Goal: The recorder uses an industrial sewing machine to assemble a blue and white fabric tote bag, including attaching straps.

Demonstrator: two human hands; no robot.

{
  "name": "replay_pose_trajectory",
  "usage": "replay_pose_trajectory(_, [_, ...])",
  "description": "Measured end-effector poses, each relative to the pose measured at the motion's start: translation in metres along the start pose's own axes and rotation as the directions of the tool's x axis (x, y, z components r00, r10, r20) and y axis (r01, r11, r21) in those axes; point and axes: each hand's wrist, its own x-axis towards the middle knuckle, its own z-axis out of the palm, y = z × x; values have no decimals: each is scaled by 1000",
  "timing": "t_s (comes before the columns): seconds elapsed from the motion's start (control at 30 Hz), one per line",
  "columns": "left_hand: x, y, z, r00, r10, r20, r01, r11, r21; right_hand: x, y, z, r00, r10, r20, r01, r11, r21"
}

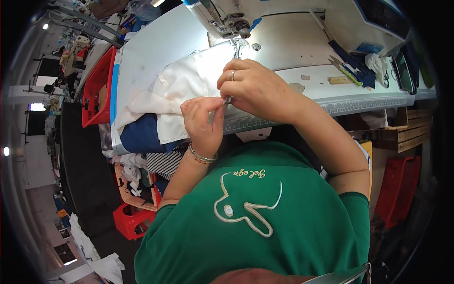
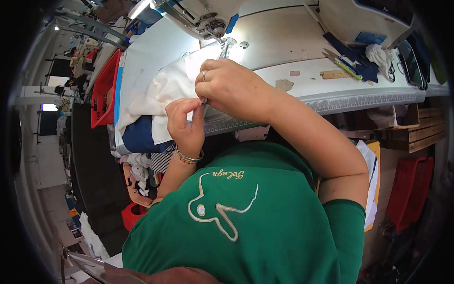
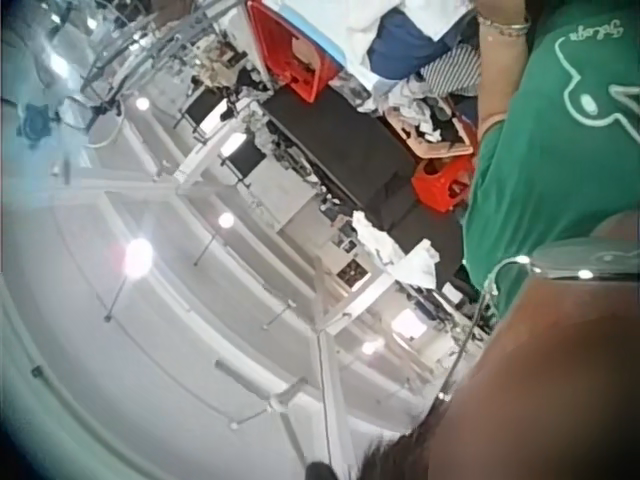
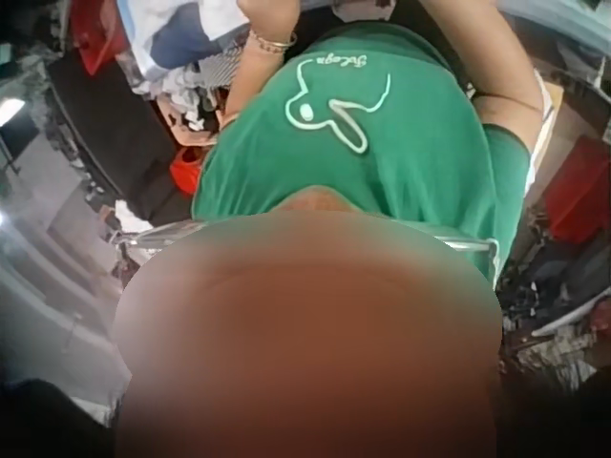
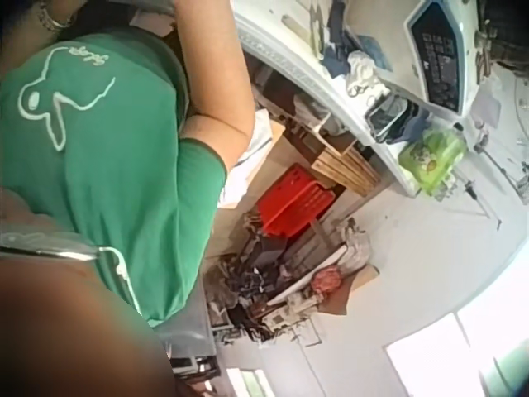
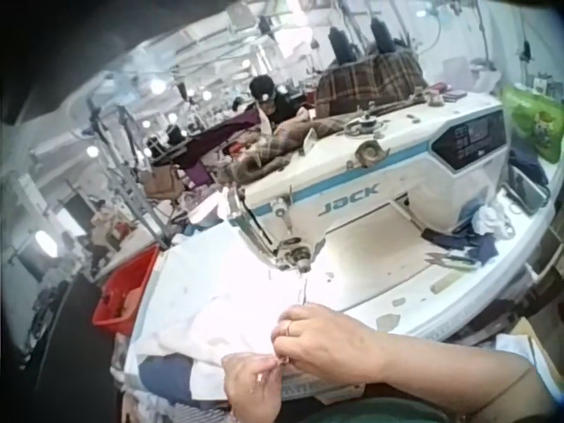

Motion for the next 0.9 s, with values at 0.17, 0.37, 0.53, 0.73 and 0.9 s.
replay_pose_trajectory(0.17, [4,7,5,991,130,-15,-130,992,0,-12,-2,-11,999,-31,14,33,993,-116])
replay_pose_trajectory(0.37, [-13,-10,-3,971,76,228,-102,989,105,-55,-14,14,992,79,-99,-90,989,-116])
replay_pose_trajectory(0.53, [4,-27,-29,814,151,561,-228,971,68,-67,-14,40,980,172,-101,-180,981,-71])
replay_pose_trajectory(0.73, [55,-24,-30,783,134,608,-107,991,-80,-63,-11,34,983,164,-81,-167,985,-34])
replay_pose_trajectory(0.9, [59,-55,23,752,303,586,-269,952,-148,-63,-11,33,988,155,-21,-156,987,-37])
